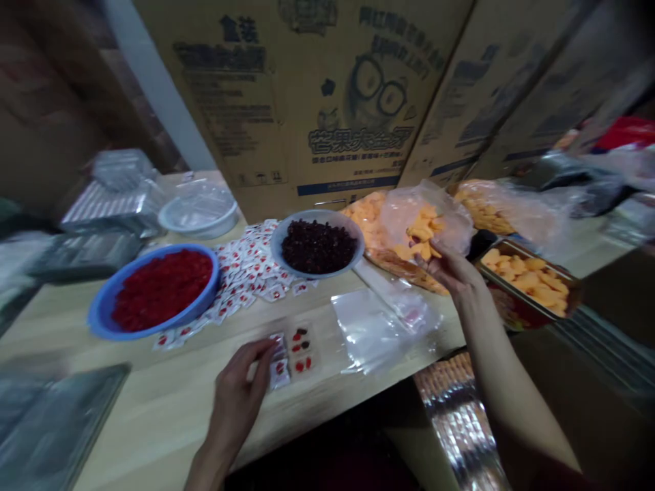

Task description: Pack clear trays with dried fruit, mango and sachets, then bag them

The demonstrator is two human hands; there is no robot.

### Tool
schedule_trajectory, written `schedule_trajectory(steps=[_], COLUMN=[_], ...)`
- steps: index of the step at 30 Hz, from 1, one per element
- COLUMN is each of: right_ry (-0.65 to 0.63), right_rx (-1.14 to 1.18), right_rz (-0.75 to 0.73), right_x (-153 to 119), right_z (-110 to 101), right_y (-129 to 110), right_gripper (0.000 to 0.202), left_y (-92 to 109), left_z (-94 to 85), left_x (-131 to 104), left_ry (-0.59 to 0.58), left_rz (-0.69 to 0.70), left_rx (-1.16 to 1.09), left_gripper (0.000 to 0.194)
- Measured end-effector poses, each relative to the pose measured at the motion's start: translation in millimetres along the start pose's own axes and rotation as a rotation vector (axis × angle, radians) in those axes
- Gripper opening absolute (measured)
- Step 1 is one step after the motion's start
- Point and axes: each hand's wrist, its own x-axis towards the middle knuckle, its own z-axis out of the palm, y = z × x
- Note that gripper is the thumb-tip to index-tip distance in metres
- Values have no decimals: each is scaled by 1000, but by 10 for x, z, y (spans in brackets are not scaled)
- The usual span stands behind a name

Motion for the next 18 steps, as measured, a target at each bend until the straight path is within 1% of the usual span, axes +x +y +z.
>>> schedule_trajectory(steps=[2, 3, 5, 6, 7, 8, 9, 11, 12, 14, 16, 17, 18], right_ry=[-139, -206, -309, -333, -340, -330, -308, -234, -182, -30, 143, 189, 203], right_rx=[126, 153, 182, 193, 203, 212, 217, 207, 190, 120, -9, -53, -133], right_rz=[151, 235, 377, 418, 432, 418, 381, 255, 178, 27, -73, -103, -161], right_x=[-448, -659, -996, -1096, -1139, -1122, -1048, -767, -582, -174, 229, 412, 575], right_z=[403, 606, 950, 1070, 1145, 1173, 1154, 994, 869, 577, 282, 147, 24], right_y=[319, 492, 790, 890, 942, 942, 888, 635, 458, 81, -233, -344, -422], right_gripper=[20, 22, 23, 22, 22, 22, 22, 20, 17, 11, 19, 22, 22], left_y=[166, 212, 220, 190, 146, 97, 52, -7, -13, 24, 96, 128, 148], left_z=[77, 101, 107, 90, 65, 37, 12, -10, -1, 54, 135, 176, 213], left_x=[52, 79, 123, 133, 136, 133, 131, 145, 167, 235, 310, 340, 363], left_ry=[3, 17, 30, 40, 49, 62, 77, 85, 74, 27, -28, -50, -69], left_rz=[-34, -65, -131, -161, -187, -207, -221, -234, -231, -214, -197, -195, -196], left_rx=[-90, -141, -236, -279, -319, -356, -389, -444, -463, -486, -506, -516, -525], left_gripper=[23, 23, 23, 23, 24, 24, 24, 25, 25, 26, 26, 27, 27])
